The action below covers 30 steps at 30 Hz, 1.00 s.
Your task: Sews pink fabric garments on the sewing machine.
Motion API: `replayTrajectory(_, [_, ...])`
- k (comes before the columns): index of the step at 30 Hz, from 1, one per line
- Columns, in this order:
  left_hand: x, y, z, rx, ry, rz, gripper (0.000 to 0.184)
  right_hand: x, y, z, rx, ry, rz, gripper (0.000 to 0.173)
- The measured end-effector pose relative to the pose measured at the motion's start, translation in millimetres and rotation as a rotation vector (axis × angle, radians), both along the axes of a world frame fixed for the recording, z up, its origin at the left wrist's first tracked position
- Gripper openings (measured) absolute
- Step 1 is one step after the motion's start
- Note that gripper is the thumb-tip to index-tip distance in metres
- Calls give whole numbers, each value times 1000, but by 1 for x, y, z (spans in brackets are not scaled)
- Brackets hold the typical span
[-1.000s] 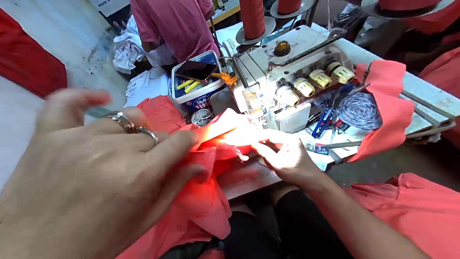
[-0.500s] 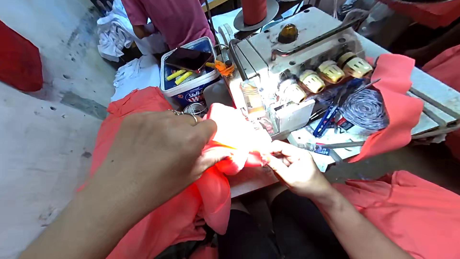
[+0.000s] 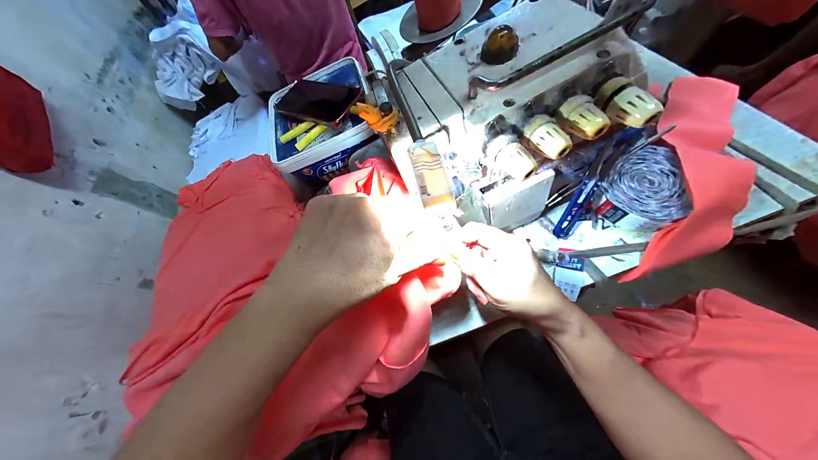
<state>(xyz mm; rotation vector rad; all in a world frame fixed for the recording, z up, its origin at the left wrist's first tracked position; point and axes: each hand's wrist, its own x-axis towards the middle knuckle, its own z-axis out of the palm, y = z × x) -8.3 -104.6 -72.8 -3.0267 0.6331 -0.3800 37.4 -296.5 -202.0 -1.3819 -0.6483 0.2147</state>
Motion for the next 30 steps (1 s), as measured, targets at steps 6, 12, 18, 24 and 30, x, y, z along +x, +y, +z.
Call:
replayTrajectory(6, [5, 0, 2, -141, 132, -7, 33, -1, 1, 0, 16, 26, -6, 7])
replayTrajectory(12, [-16, -31, -5, 63, 2, -107, 45, -22, -10, 6, 36, -101, -34, 14])
replayTrajectory(18, [-18, -40, -30, 167, 58, 37, 25, -32, -12, -9, 122, -47, -42, 11])
replayTrajectory(24, [-6, -21, -24, 70, 54, -138, 20, -10, 1, -7, 104, -12, -40, 9])
replayTrajectory(30, [20, 44, -24, 9, 218, -115, 59, -3, -1, -8, 104, -8, -23, 9])
